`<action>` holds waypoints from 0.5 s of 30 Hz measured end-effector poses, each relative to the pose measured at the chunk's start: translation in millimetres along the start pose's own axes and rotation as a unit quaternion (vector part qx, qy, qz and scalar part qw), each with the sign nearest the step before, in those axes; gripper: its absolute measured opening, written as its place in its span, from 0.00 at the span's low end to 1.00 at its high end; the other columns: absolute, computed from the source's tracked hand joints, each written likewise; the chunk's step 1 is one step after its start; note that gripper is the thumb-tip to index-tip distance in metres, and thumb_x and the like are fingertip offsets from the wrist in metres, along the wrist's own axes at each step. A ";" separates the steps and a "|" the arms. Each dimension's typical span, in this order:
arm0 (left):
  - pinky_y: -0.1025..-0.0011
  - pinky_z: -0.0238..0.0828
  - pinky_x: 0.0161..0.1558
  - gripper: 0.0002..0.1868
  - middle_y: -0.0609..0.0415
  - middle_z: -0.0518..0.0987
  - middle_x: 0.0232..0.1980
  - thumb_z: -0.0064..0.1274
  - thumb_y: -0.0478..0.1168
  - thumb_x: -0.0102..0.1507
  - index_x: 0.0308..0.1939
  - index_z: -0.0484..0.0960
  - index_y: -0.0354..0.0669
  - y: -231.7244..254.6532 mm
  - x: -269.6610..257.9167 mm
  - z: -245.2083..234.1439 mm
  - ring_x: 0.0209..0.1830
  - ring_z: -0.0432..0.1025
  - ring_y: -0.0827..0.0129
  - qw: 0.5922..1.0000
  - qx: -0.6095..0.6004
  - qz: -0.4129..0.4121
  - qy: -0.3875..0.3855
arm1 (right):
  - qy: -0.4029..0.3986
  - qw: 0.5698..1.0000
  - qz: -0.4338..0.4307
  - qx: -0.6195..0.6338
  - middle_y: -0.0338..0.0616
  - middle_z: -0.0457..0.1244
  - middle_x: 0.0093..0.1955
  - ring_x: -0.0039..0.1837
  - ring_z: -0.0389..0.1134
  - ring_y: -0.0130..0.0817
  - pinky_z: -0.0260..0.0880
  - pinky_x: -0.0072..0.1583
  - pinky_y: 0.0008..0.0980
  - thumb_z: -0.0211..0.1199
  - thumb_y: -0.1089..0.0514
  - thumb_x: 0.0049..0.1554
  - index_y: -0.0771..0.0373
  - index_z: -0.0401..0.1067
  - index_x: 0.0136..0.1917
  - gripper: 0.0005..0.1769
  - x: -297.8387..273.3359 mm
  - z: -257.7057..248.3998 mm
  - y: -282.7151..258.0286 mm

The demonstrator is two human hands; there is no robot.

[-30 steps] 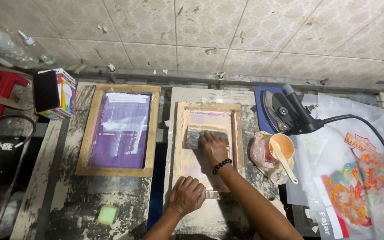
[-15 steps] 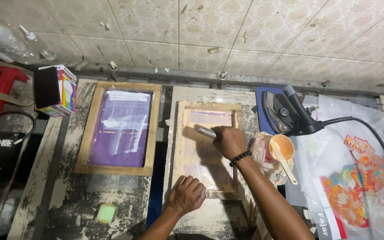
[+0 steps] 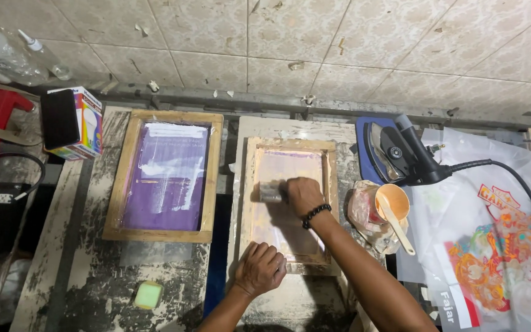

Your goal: The person uses a squeegee to spread orange ink across a screen-printing frame. They repeatedly pull the squeegee across the mesh, pause to scrape excess ink from the blade, and continue spreading the ink evenly over the frame.

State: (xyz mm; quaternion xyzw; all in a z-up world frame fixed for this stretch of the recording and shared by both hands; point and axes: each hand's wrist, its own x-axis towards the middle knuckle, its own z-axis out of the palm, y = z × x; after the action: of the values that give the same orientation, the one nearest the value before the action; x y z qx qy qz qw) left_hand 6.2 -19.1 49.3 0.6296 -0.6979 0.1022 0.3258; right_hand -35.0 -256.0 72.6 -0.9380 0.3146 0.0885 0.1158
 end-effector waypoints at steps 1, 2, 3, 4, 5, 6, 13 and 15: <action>0.63 0.55 0.34 0.08 0.55 0.69 0.30 0.54 0.39 0.64 0.31 0.74 0.44 0.0 0.8 0.0 0.31 0.60 0.63 1.000 -0.002 -0.001 0.000 | -0.001 1.000 0.001 -0.001 0.38 0.63 0.29 0.29 0.61 0.29 0.68 0.32 0.25 0.59 0.57 0.67 0.60 0.74 0.42 0.11 -16.4 1.2 -4.7; 0.63 0.55 0.33 0.08 0.54 0.69 0.30 0.54 0.39 0.64 0.31 0.74 0.44 0.6 1.5 -0.1 0.31 0.61 0.62 1.000 -0.009 0.001 0.005 | 0.005 1.000 -0.027 0.007 0.40 0.65 0.29 0.28 0.63 0.30 0.70 0.31 0.26 0.60 0.58 0.66 0.60 0.75 0.43 0.09 -33.2 2.3 -9.5; 0.63 0.55 0.33 0.08 0.54 0.69 0.30 0.53 0.39 0.65 0.31 0.74 0.43 1.4 1.3 -1.2 0.31 0.61 0.62 1.000 -0.015 0.001 0.009 | 0.011 0.998 -0.057 0.015 0.41 0.67 0.30 0.28 0.66 0.32 0.72 0.30 0.27 0.61 0.59 0.66 0.60 0.77 0.45 0.08 -50.2 3.6 -15.5; 0.63 0.55 0.33 0.08 0.54 0.69 0.30 0.53 0.39 0.65 0.31 0.74 0.43 1.8 3.0 -2.1 0.31 0.61 0.62 1.000 -0.016 -0.001 0.009 | 0.009 0.998 -0.058 0.014 0.41 0.67 0.30 0.28 0.66 0.32 0.72 0.30 0.27 0.61 0.59 0.66 0.60 0.77 0.45 0.08 -55.4 -0.7 -16.5; 0.63 0.55 0.33 0.08 0.54 0.68 0.29 0.53 0.39 0.64 0.30 0.74 0.44 1.4 4.0 -4.2 0.30 0.60 0.62 1.000 -0.012 0.005 0.012 | -0.036 0.998 -0.039 0.024 0.38 0.66 0.29 0.29 0.65 0.29 0.70 0.32 0.25 0.60 0.57 0.65 0.56 0.77 0.46 0.07 -60.7 -4.5 -18.7; 0.63 0.55 0.32 0.08 0.55 0.68 0.28 0.53 0.38 0.63 0.29 0.74 0.45 1.4 5.4 -6.6 0.29 0.60 0.62 1.000 -0.008 0.010 0.015 | -0.082 0.996 -0.020 0.033 0.35 0.64 0.29 0.30 0.64 0.26 0.67 0.34 0.24 0.59 0.54 0.65 0.51 0.77 0.47 0.06 -66.4 -8.7 -20.7; 0.65 0.54 0.31 0.07 0.55 0.68 0.28 0.54 0.37 0.62 0.30 0.73 0.45 5.1 0.3 -4.4 0.29 0.60 0.65 1.000 -0.005 0.016 0.011 | 0.188 0.979 -0.074 0.011 0.32 0.56 0.20 0.21 0.57 0.27 0.60 0.24 0.24 0.54 0.63 0.69 0.56 0.79 0.46 0.15 -18.1 -26.7 -8.9; 0.63 0.55 0.33 0.09 0.53 0.67 0.28 0.53 0.38 0.63 0.29 0.72 0.45 3.4 1.3 -3.7 0.30 0.61 0.61 1.000 -0.003 -0.001 0.002 | 0.150 0.987 -0.023 -0.046 0.38 0.70 0.38 0.33 0.68 0.32 0.75 0.42 0.32 0.60 0.55 0.66 0.52 0.74 0.56 0.06 3.6 -10.9 -7.6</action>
State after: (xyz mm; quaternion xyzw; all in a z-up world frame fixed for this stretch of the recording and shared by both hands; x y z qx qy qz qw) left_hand 4.2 -17.5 53.8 0.6291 -0.6971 0.1009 0.3288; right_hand -26.5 -255.1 83.4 -0.9520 0.3022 -0.0420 0.0261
